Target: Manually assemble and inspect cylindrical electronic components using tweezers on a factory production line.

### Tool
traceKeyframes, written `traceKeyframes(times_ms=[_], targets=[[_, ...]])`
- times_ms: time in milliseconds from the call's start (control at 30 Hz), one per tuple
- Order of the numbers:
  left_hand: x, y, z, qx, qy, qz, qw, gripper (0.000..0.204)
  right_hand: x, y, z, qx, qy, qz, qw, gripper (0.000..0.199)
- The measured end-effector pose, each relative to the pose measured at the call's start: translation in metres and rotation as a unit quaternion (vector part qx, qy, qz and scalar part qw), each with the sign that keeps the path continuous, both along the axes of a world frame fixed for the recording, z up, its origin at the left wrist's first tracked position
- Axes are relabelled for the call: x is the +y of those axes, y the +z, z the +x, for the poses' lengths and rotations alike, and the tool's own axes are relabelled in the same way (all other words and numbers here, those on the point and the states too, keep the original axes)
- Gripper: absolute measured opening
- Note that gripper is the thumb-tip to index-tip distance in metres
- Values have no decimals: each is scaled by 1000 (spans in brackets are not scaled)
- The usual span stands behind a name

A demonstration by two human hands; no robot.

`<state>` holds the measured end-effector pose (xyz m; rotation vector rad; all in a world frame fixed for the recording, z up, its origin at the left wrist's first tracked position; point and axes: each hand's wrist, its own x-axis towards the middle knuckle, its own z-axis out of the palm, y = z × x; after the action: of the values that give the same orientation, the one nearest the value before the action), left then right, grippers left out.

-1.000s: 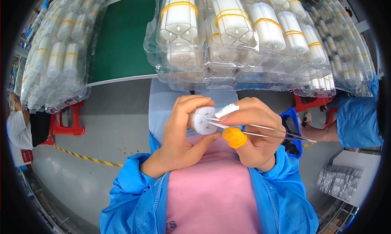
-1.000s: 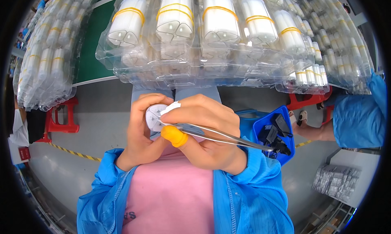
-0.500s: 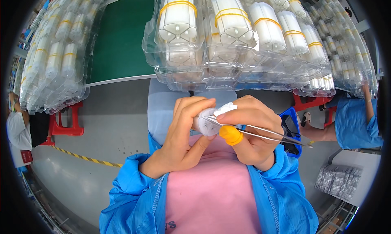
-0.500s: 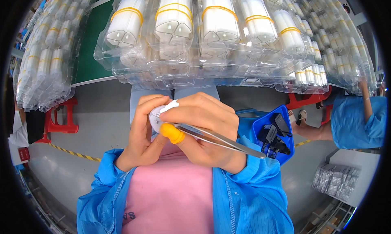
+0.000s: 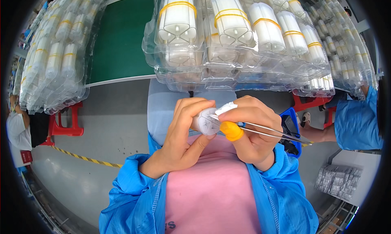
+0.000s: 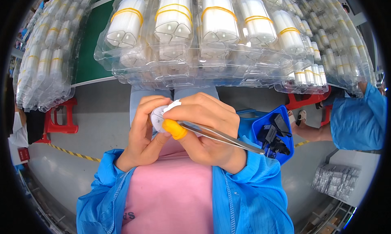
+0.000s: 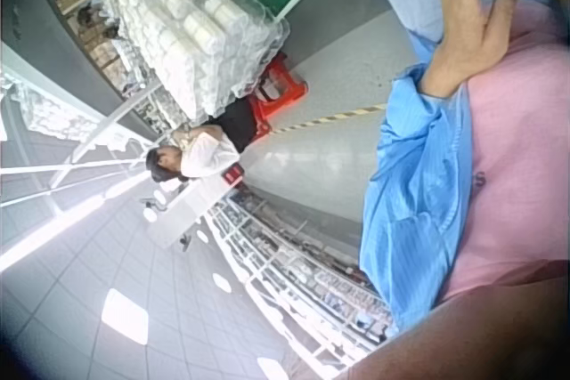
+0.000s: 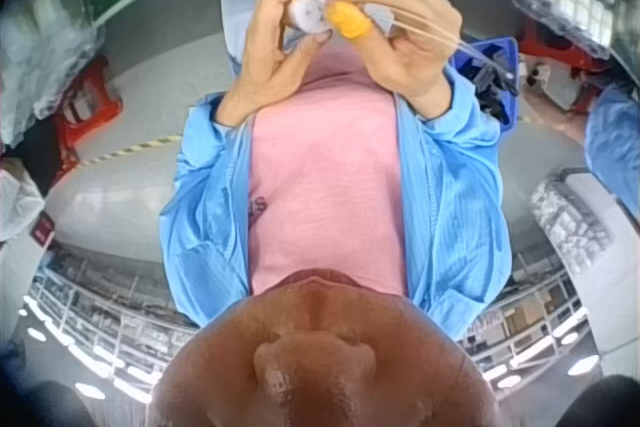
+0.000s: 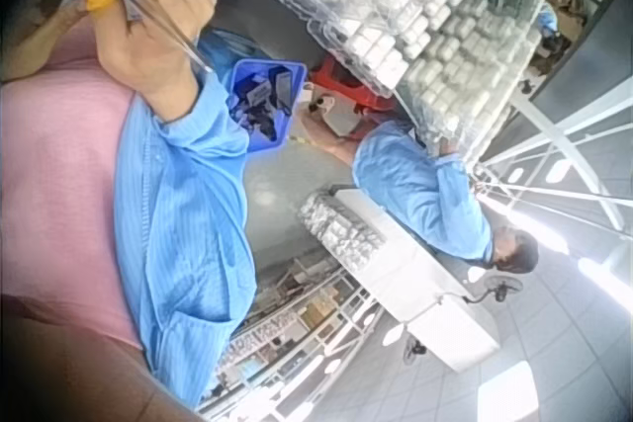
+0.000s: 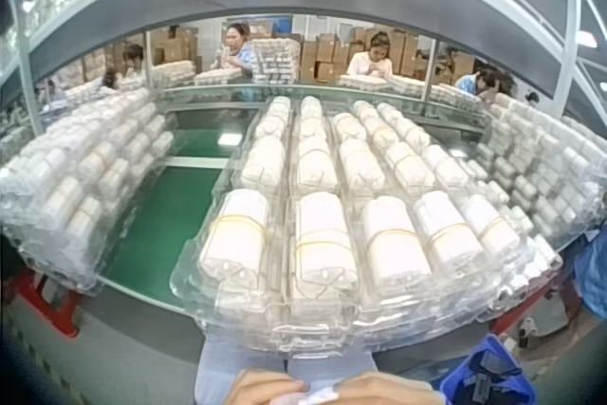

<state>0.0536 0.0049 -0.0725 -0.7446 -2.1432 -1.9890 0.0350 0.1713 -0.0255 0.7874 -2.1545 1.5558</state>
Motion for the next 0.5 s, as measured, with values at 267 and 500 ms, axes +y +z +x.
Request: traceKeyframes(times_ms=[267, 500], targets=[[0, 1, -1, -10, -1, -1, 1000, 54, 0, 3, -2, 1, -2, -7, 1000, 16], [0, 2, -2, -1, -4, -3, 1000, 53, 1, 2, -3, 10, 4, 2, 1000, 17]])
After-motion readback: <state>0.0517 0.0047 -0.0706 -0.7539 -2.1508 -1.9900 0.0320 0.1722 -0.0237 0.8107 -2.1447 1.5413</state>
